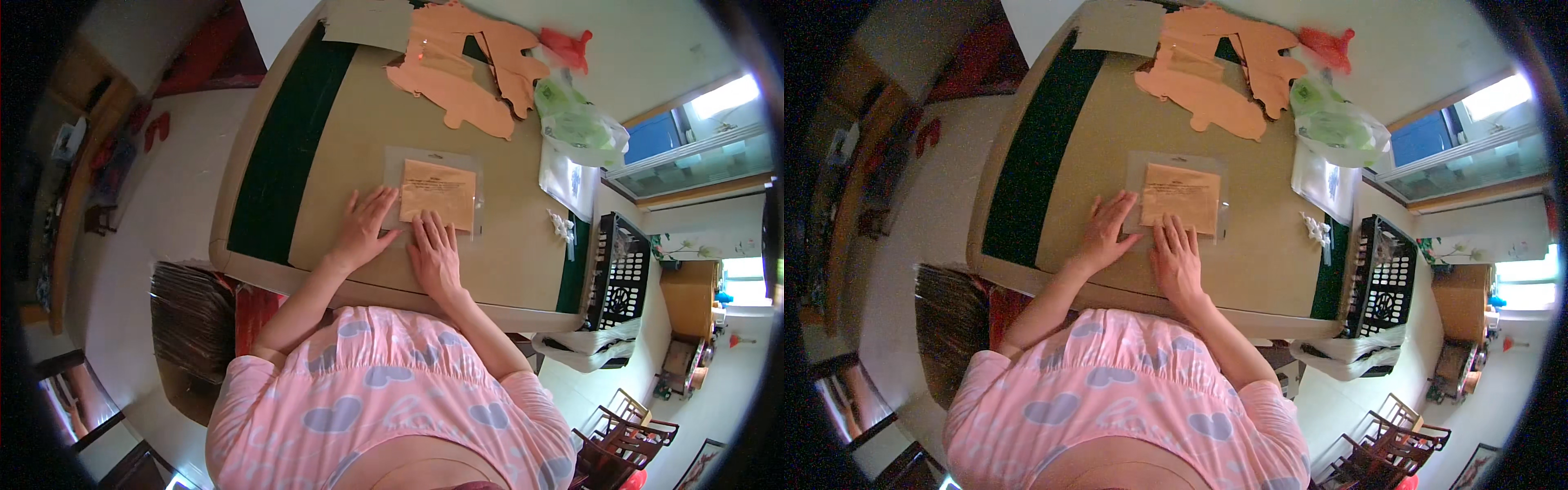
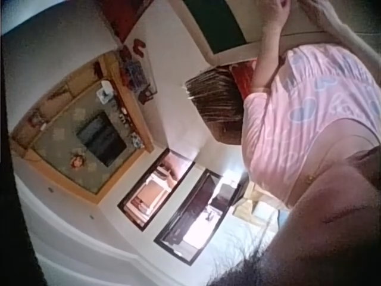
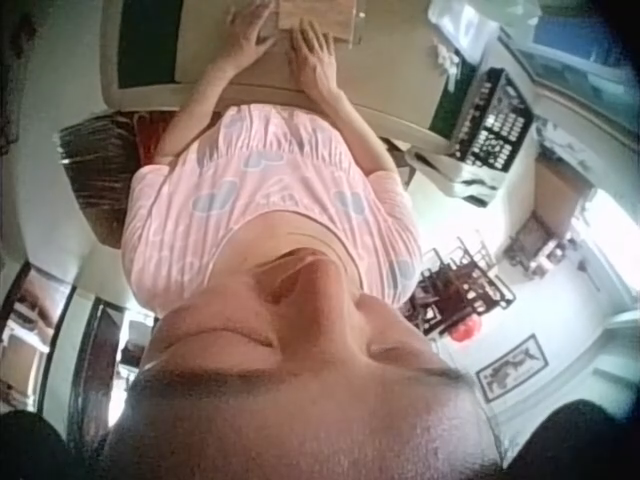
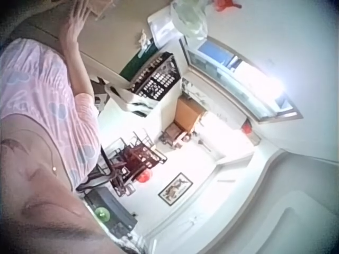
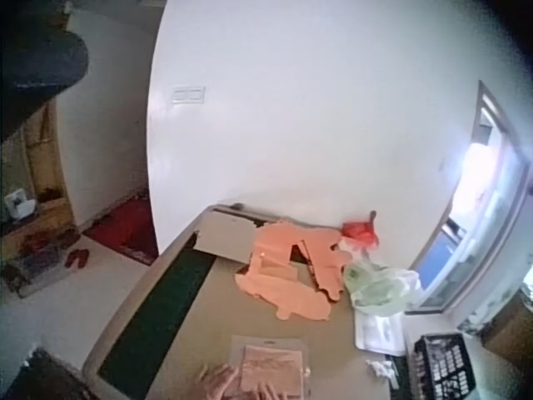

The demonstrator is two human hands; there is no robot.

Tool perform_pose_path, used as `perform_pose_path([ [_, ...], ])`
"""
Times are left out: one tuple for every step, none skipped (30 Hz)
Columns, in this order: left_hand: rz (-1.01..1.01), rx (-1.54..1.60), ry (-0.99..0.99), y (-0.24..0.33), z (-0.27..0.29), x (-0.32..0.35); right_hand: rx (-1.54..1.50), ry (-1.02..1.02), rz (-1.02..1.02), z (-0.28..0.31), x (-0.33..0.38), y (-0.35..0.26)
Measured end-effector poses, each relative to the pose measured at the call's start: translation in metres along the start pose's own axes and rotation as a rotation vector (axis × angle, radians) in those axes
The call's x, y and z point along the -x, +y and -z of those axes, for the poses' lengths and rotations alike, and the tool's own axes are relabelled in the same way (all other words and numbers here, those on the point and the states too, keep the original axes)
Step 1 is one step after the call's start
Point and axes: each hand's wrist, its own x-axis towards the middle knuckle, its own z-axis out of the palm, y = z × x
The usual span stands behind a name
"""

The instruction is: Folding protective foam or cardboard pieces and inserting them into plastic bags.

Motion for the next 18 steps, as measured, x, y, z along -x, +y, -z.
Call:
perform_pose_path([
  [-0.006, -0.009, 0.005, 0.002, 0.002, -0.001, 0.022, -0.015, -0.011, -0.001, 0.000, 0.001],
  [-0.009, -0.020, 0.013, 0.002, 0.003, -0.001, 0.043, -0.031, -0.018, -0.001, 0.000, 0.002],
  [-0.005, -0.022, 0.015, 0.002, 0.003, -0.001, 0.041, -0.032, -0.014, -0.001, 0.001, 0.003],
  [-0.010, -0.019, 0.024, 0.001, 0.003, 0.000, 0.039, -0.047, -0.012, 0.001, 0.005, 0.003],
  [-0.014, -0.015, 0.034, 0.002, 0.003, 0.000, 0.037, -0.063, -0.009, 0.003, 0.010, 0.003],
  [-0.011, -0.016, 0.036, 0.002, 0.003, -0.001, 0.037, -0.064, -0.005, 0.005, 0.015, 0.003],
  [-0.008, -0.012, 0.032, 0.002, 0.004, -0.001, 0.022, -0.064, 0.002, 0.007, 0.021, 0.002],
  [-0.006, -0.009, 0.028, 0.003, 0.005, -0.001, 0.007, -0.063, 0.007, 0.010, 0.024, 0.002],
  [-0.004, -0.010, 0.029, 0.003, 0.005, 0.000, 0.005, -0.064, 0.010, 0.013, 0.023, 0.003],
  [-0.007, -0.012, 0.028, 0.002, 0.004, 0.000, -0.037, -0.033, 0.029, 0.016, 0.020, 0.004],
  [-0.012, -0.014, 0.027, 0.000, 0.003, 0.001, -0.081, -0.001, 0.048, 0.018, 0.018, 0.005],
  [-0.010, -0.016, 0.027, -0.001, 0.002, 0.001, -0.083, -0.001, 0.049, 0.021, 0.015, 0.006],
  [-0.017, -0.046, 0.022, -0.003, 0.000, 0.002, -0.078, 0.045, 0.085, 0.023, 0.011, 0.007],
  [-0.030, -0.075, 0.015, -0.002, 0.000, 0.001, -0.072, 0.093, 0.117, 0.024, 0.006, 0.009],
  [-0.032, -0.077, 0.014, -0.002, 0.001, 0.001, -0.013, 0.128, 0.099, 0.021, 0.002, 0.010],
  [-0.027, -0.084, 0.012, -0.001, 0.001, 0.001, -0.014, 0.130, 0.098, 0.021, -0.002, 0.010],
  [-0.021, -0.090, 0.012, 0.000, 0.002, -0.001, 0.026, 0.122, 0.081, 0.021, -0.006, 0.011],
  [-0.022, -0.092, 0.014, 0.002, 0.003, -0.002, 0.066, 0.113, 0.065, 0.021, -0.008, 0.012],
])
